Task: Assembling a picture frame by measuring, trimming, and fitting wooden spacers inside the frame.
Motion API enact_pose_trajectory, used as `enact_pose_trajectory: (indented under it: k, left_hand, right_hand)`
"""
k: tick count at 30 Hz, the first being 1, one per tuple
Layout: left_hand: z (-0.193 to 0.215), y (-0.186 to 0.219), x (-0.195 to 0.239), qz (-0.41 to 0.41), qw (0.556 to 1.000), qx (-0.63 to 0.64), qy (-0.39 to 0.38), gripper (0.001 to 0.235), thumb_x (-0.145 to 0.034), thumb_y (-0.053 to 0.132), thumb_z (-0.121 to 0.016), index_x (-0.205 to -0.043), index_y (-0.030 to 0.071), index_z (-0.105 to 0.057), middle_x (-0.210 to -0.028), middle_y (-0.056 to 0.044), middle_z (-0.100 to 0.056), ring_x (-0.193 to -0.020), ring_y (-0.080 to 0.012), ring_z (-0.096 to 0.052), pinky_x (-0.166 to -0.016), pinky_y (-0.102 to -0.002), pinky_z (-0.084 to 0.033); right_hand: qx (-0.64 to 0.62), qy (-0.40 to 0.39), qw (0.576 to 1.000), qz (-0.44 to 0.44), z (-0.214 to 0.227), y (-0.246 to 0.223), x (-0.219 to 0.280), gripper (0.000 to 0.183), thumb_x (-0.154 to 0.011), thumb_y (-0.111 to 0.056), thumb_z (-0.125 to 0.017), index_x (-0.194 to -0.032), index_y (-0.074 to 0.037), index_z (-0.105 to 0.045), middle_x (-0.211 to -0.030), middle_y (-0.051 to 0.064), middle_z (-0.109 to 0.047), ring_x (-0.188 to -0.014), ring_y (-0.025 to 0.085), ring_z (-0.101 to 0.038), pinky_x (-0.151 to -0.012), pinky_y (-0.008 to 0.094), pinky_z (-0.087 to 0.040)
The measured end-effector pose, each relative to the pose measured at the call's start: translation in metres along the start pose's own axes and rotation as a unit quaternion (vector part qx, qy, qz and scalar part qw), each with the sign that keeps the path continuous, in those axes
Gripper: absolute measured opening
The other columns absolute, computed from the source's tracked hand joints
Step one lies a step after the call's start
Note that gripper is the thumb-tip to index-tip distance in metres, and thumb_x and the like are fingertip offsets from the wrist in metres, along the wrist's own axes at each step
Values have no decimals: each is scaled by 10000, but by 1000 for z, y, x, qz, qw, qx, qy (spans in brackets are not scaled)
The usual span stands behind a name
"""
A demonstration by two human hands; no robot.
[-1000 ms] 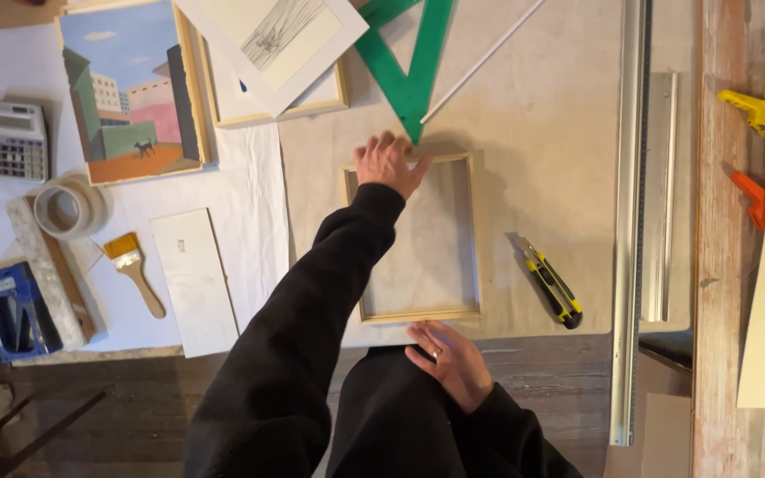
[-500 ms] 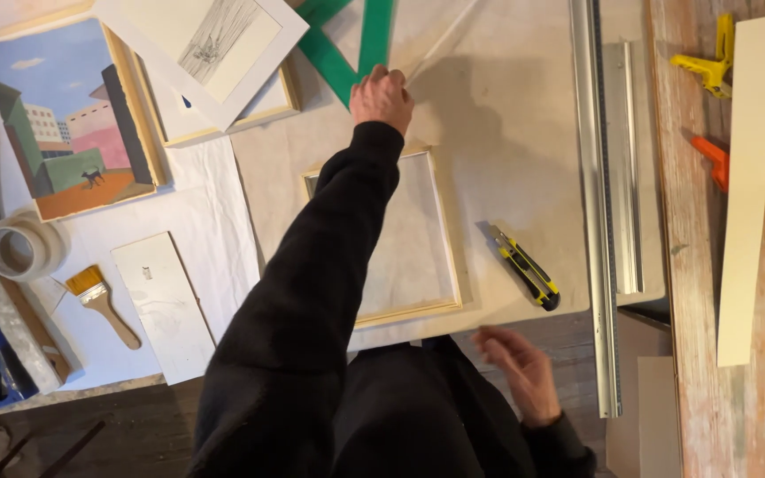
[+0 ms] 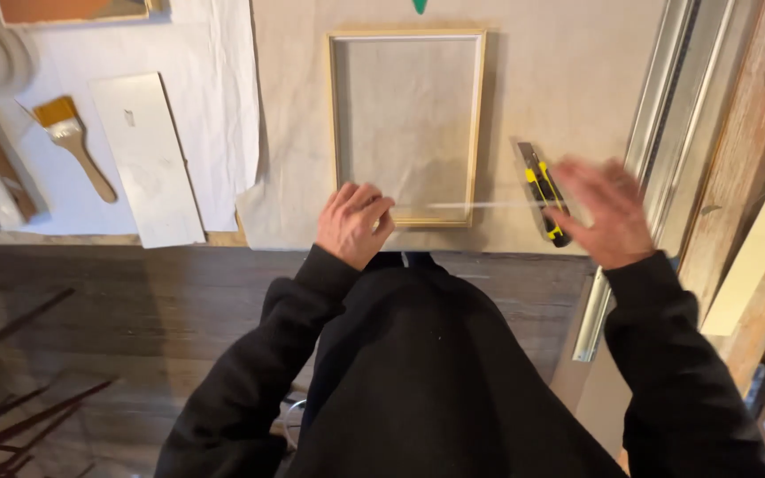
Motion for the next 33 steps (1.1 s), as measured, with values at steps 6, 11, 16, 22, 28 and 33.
enact_pose_trajectory:
  k: [6,11,16,22,28,33]
  left_hand:
    - [-20,-1,49,16,999,-33,37,165,-817,129,-752,-944,232,-775,-926,26,-614,-888,-227,-656,-743,-355,-548]
    - [-28,2,60,15,997,-52,56,179,-878,100,-745,-1023,187,-807,-1020,-2,-647,-971,-241,-675,-781,-357,-556]
    - [-20,28,61,14,996,-60,70,231,-936,88,-706,-1143,116,-805,-1154,-80,-691,-1119,-320,-687,-944,-409,-564]
    - [-37,48,77,90,995,-42,-5,561,-894,34,-744,-1446,67,-656,-1505,-122,-628,-1399,-295,-618,-1123,-428,-526]
    - [-34,47,77,107,994,-19,11,547,-863,10,-759,-1400,54,-671,-1516,-106,-604,-1420,-297,-597,-1219,-449,-473]
    - [-36,42,80,112,993,-25,-3,543,-886,34,-765,-1418,47,-656,-1523,-118,-591,-1436,-302,-573,-1224,-453,-470]
  right_hand:
    - [-147,-96,980,-95,-36,-15,38,188,-987,-168,-834,-1172,-205,-832,-1121,5,-814,-1019,260,-760,-973,397,-590]
    - [-173,-48,977,-119,-49,-12,53,138,-1006,-157,-844,-1138,-197,-851,-1104,-15,-805,-987,224,-758,-925,373,-599]
    - [-201,-27,973,-112,-39,-23,50,152,-991,-125,-872,-1138,-164,-858,-1120,23,-803,-984,247,-749,-928,369,-602]
    - [-197,-65,966,-155,-29,-46,38,194,-997,98,-847,-1186,79,-809,-1167,195,-781,-1005,275,-692,-940,374,-546]
    - [-205,-68,960,-180,-28,-54,33,184,-1003,134,-838,-1179,90,-808,-1154,183,-774,-1023,278,-695,-958,367,-540]
    - [-176,-82,968,-161,-33,-57,27,169,-1003,99,-854,-1167,80,-815,-1146,176,-790,-1022,270,-703,-994,385,-525]
Point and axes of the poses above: each hand's wrist, its own x-axis away from the middle knuckle, its own z-axis out of the back of the hand, y = z × x, the point moved 6 cm from there along -x, towards the middle knuckle
